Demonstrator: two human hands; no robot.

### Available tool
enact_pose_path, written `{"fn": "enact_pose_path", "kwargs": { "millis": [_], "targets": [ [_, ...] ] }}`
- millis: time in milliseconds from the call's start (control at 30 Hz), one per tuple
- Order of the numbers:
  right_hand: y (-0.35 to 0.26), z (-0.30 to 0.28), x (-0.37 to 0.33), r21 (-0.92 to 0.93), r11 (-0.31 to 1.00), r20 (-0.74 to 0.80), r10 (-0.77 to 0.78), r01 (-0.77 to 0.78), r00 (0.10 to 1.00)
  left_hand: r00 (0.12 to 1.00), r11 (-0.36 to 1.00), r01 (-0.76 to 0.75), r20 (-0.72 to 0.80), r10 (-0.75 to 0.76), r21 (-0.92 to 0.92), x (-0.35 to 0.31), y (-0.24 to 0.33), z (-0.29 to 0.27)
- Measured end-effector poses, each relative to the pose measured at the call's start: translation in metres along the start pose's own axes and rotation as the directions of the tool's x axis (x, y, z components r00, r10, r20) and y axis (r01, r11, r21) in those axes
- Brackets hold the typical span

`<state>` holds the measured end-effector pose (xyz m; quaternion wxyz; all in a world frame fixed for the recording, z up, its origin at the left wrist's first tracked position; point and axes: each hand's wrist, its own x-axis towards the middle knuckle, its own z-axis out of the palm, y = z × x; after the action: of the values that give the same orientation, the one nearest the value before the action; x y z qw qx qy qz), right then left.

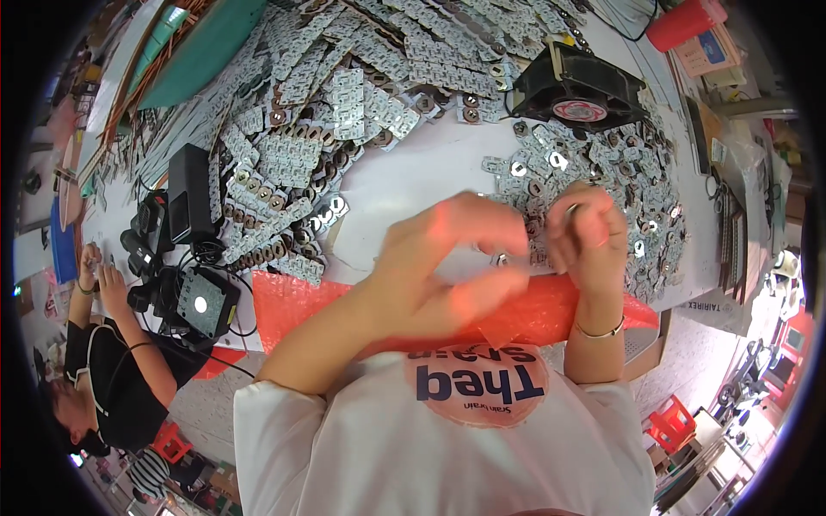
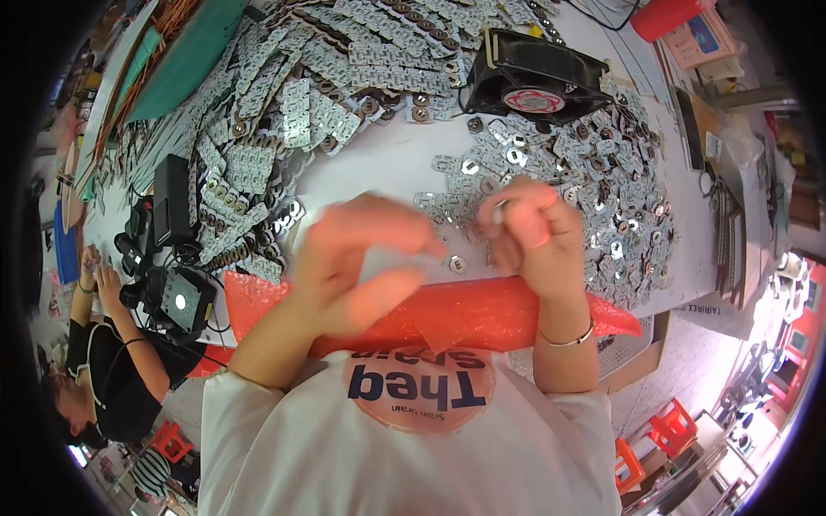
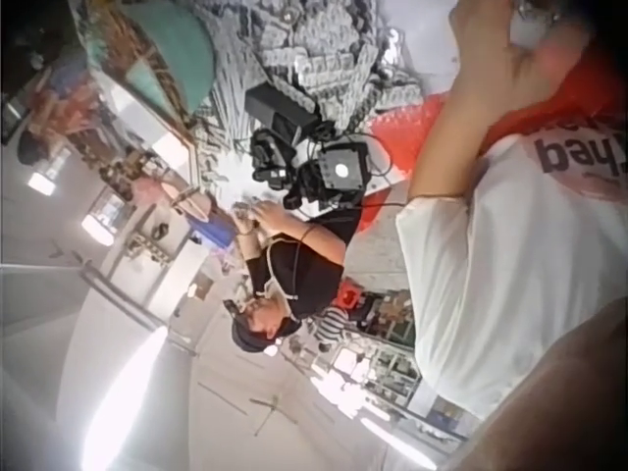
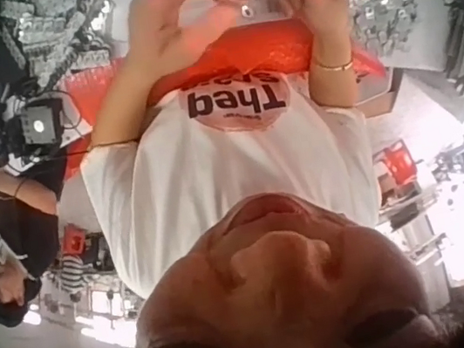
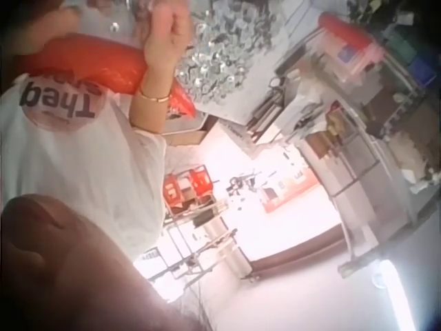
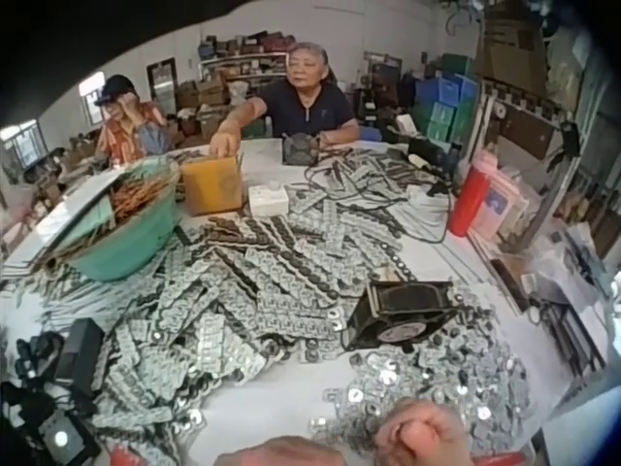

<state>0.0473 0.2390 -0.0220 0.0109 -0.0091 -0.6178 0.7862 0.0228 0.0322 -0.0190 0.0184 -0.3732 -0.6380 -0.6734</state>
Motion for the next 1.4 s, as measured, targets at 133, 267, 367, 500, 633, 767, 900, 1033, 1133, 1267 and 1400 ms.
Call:
{"fn": "enact_pose_path", "kwargs": {
  "millis": [133, 267, 367, 500, 633, 767, 900, 1033, 1133, 1267, 1400],
  "targets": [
    [-0.001, 0.005, 0.004, -0.188, 0.957, 0.326, -0.153, 0.222, 0.933, 0.999, 0.968, -0.049, -0.014, 0.047, -0.247, -0.047, 0.06, -0.038],
    [0.003, -0.001, 0.0, -0.173, 0.963, 0.375, -0.13, 0.207, 0.918, 0.993, 0.887, -0.11, -0.077, 0.085, -0.448, -0.12, 0.129, -0.074],
    [0.008, 0.009, 0.004, -0.226, 0.887, 0.41, -0.289, 0.403, 0.865, 0.974, 0.794, -0.216, -0.073, 0.212, -0.569, -0.04, 0.094, -0.039],
    [0.01, -0.002, -0.005, -0.185, 0.963, 0.317, -0.13, 0.196, 0.94, 0.945, 0.592, -0.216, -0.013, 0.327, -0.777, -0.078, 0.128, -0.062],
    [0.012, 0.01, -0.003, -0.135, 0.965, 0.375, -0.161, 0.226, 0.913, 0.905, 0.392, -0.202, -0.019, 0.424, -0.898, -0.056, 0.162, -0.099],
    [0.011, 0.005, -0.006, -0.16, 0.958, 0.4, -0.156, 0.236, 0.903, 0.829, 0.135, -0.072, 0.016, 0.559, -0.988, -0.001, 0.168, -0.077],
    [0.01, 0.009, -0.009, -0.174, 0.966, 0.427, -0.1, 0.19, 0.899, 0.759, 0.106, -0.044, 0.036, 0.65, -0.993, 0.021, 0.183, -0.066],
    [0.011, 0.017, -0.011, -0.142, 0.989, 0.528, 0.042, 0.039, 0.849, 0.81, 0.349, -0.13, 0.104, 0.577, -0.928, 0.019, 0.16, -0.075],
    [0.009, 0.022, -0.005, -0.239, 0.97, 0.64, 0.121, 0.047, 0.758, 0.912, 0.945, -0.061, -0.403, -0.077, -0.32, 0.005, 0.131, -0.065],
    [0.02, 0.023, -0.003, -0.485, 0.853, 0.587, 0.154, 0.193, 0.795, 0.932, 0.654, 0.162, -0.333, 0.144, 0.739, 0.025, 0.039, -0.086],
    [0.02, 0.015, -0.001, -0.515, 0.85, 0.471, 0.174, 0.109, 0.865, 0.918, 0.221, 0.35, -0.38, 0.114, 0.91, 0.022, 0.002, -0.088]
  ]
}}
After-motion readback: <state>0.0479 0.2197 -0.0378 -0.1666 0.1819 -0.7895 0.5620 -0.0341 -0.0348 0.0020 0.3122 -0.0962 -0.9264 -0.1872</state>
